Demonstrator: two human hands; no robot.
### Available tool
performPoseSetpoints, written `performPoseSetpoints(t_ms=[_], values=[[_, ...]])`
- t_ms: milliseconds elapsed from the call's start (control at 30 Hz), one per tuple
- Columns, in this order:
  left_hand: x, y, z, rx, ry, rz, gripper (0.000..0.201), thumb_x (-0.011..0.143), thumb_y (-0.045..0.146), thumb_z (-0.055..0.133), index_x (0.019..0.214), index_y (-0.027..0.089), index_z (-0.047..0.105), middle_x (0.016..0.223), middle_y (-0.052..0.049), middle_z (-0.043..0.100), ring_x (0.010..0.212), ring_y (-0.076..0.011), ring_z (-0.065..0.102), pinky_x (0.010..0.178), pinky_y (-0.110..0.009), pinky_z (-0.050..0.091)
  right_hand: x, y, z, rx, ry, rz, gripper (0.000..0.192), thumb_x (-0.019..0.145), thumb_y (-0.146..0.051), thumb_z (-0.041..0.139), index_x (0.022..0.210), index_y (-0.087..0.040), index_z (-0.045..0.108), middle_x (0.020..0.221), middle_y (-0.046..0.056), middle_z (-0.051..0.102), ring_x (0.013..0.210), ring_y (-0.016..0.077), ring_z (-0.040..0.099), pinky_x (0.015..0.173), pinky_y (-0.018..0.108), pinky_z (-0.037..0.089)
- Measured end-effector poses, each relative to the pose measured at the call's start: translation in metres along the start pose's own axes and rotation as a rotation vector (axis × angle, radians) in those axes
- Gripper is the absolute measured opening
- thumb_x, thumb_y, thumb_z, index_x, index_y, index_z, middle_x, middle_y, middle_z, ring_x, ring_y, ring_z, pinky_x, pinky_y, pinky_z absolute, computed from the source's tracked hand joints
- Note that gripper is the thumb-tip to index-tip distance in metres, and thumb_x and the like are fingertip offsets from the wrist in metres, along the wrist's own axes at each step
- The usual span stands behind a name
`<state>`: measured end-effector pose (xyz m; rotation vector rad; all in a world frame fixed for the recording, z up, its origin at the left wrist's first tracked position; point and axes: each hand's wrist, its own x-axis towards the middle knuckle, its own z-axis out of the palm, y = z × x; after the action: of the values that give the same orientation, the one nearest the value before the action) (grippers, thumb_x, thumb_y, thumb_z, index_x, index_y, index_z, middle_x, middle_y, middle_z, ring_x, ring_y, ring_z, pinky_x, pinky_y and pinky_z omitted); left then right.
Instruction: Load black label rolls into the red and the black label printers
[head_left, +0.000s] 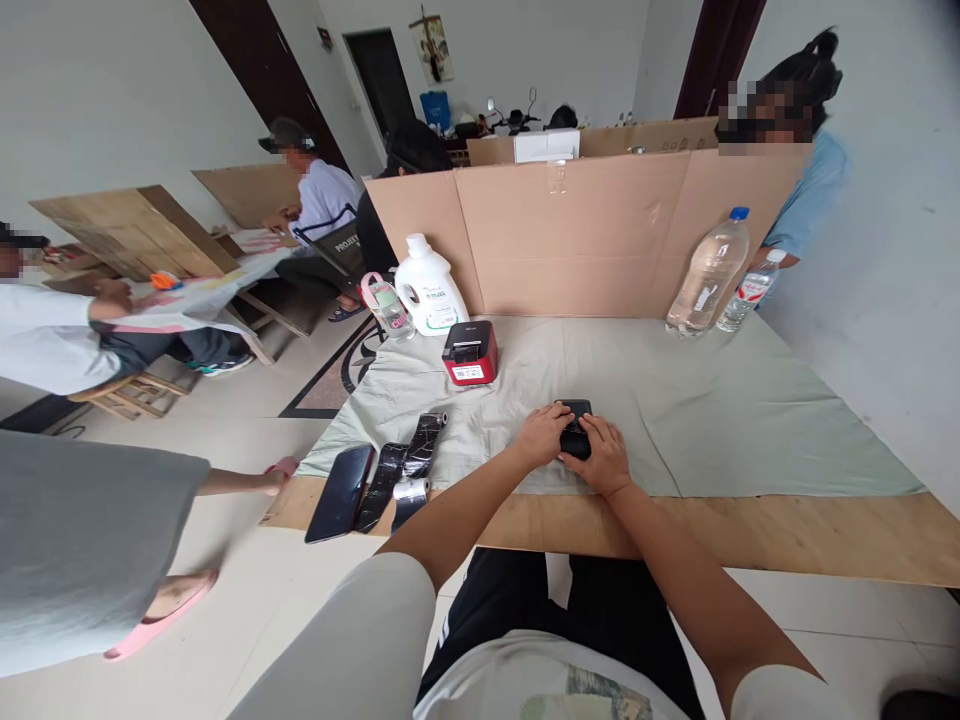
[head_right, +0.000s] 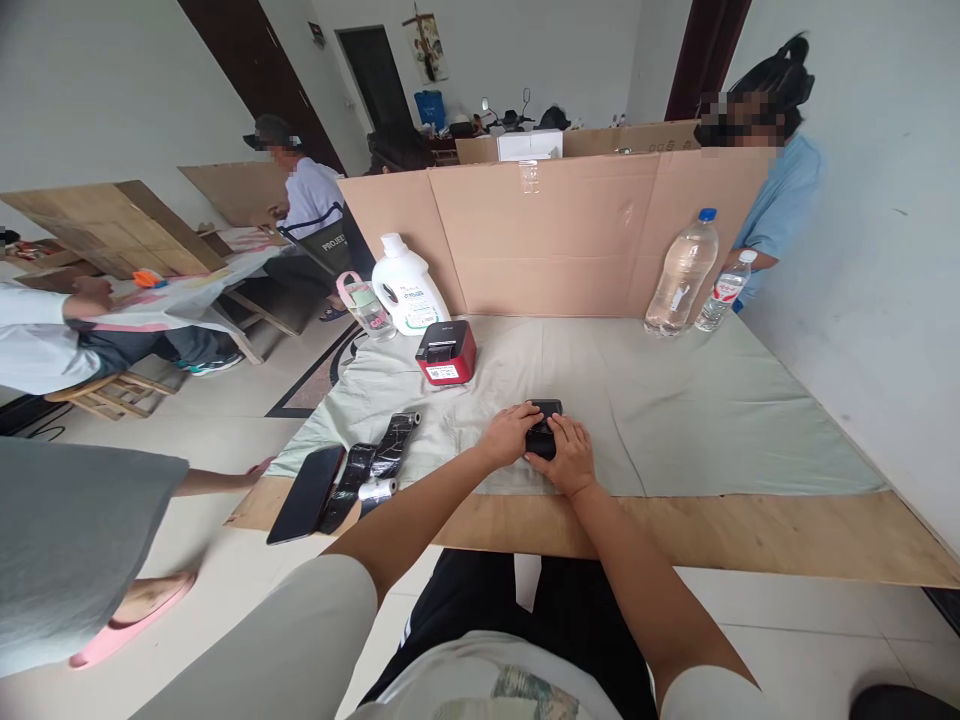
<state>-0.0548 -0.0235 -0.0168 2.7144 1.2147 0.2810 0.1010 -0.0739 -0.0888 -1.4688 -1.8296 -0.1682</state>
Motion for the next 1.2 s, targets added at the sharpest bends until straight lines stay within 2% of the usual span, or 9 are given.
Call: performPoseSetpoints(t_ms=[167,367,500,567,633,700,800,1033,1200], values=[[-0.005,-0.001,0.009,-0.042,0.007,0.008,0.057,0.076,0.013,0.06,0.132,0.018,0.05,0.14,-0.011,0.047,0.135,-0.0232,0.035,0.11,-0.038,0.034,0.001,-0.004,-0.003,-0.027,-0.018,0.019,0.066,0.073,-0.058,0.061,0.122,-0.014,0.056,0.125,0.016,0.058,0.119,0.0324,0.048,0.1,0.049,0.036],[-0.02,-0.005,0.043,-0.209,0.214,-0.013,0.059,0.08,0.003,0.041,0.137,0.017,0.044,0.148,-0.008,0.039,0.141,-0.0177,0.026,0.114,-0.039,0.03,-0.002,-0.017,-0.005,-0.005,-0.084,0.098,0.067,0.074,-0.045,0.062,0.131,-0.014,0.046,0.134,0.017,0.049,0.115,0.0325,0.05,0.094,0.049,0.043],[-0.03,-0.006,0.059,-0.298,0.294,-0.18,0.068,0.079,0.002,0.036,0.145,0.018,0.03,0.15,-0.01,0.034,0.138,-0.0192,0.033,0.112,-0.042,0.035,-0.005,-0.029,-0.003,-0.066,-0.106,0.204,0.075,0.069,-0.043,0.066,0.134,-0.015,0.042,0.142,0.021,0.037,0.113,0.036,0.052,0.087,0.05,0.047],[-0.034,-0.005,0.064,-0.267,0.288,-0.258,0.069,0.08,0.006,0.038,0.147,0.017,0.024,0.149,-0.012,0.035,0.138,-0.0217,0.033,0.112,-0.043,0.034,-0.004,-0.03,-0.002,-0.084,-0.113,0.212,0.075,0.067,-0.042,0.067,0.134,-0.017,0.042,0.143,0.021,0.035,0.114,0.0367,0.051,0.085,0.05,0.048],[-0.038,-0.004,0.066,-0.181,0.219,-0.235,0.064,0.084,0.013,0.041,0.147,0.017,0.027,0.148,-0.014,0.036,0.139,-0.0249,0.03,0.112,-0.046,0.031,0.002,-0.024,-0.003,-0.086,-0.109,0.187,0.073,0.066,-0.039,0.066,0.133,-0.018,0.044,0.142,0.019,0.037,0.114,0.036,0.051,0.087,0.049,0.047],[-0.042,-0.001,0.065,-0.072,0.114,-0.128,0.057,0.089,0.024,0.042,0.145,0.019,0.031,0.15,-0.012,0.033,0.141,-0.0274,0.024,0.113,-0.051,0.025,0.013,-0.009,-0.004,-0.097,-0.085,0.162,0.071,0.065,-0.037,0.066,0.13,-0.017,0.047,0.139,0.019,0.041,0.113,0.0349,0.051,0.089,0.048,0.046],[-0.047,0.002,0.06,0.034,-0.002,-0.003,0.053,0.093,0.039,0.04,0.144,0.028,0.033,0.154,-0.005,0.026,0.144,-0.0277,0.015,0.114,-0.056,0.016,0.038,0.032,-0.008,-0.143,-0.041,0.172,0.067,0.063,-0.036,0.065,0.126,-0.015,0.051,0.134,0.019,0.045,0.112,0.0346,0.05,0.093,0.048,0.044],[-0.049,0.002,0.055,0.019,-0.084,0.014,0.054,0.095,0.046,0.031,0.147,0.032,0.026,0.156,-0.001,0.019,0.145,-0.027,0.009,0.115,-0.057,0.009,0.088,0.162,-0.025,-0.26,0.075,0.49,0.068,0.061,-0.039,0.065,0.122,-0.012,0.052,0.128,0.021,0.045,0.111,0.0357,0.047,0.094,0.05,0.039],[-0.054,0.004,0.05,-0.028,-0.121,0.02,0.055,0.095,0.049,0.027,0.148,0.033,0.024,0.157,0.001,0.014,0.145,-0.0274,0.005,0.115,-0.057,0.006,0.086,0.213,-0.042,-0.359,0.05,0.676,0.073,0.064,-0.04,0.065,0.128,-0.01,0.045,0.133,0.025,0.038,0.115,0.0373,0.042,0.094,0.047,0.036]])
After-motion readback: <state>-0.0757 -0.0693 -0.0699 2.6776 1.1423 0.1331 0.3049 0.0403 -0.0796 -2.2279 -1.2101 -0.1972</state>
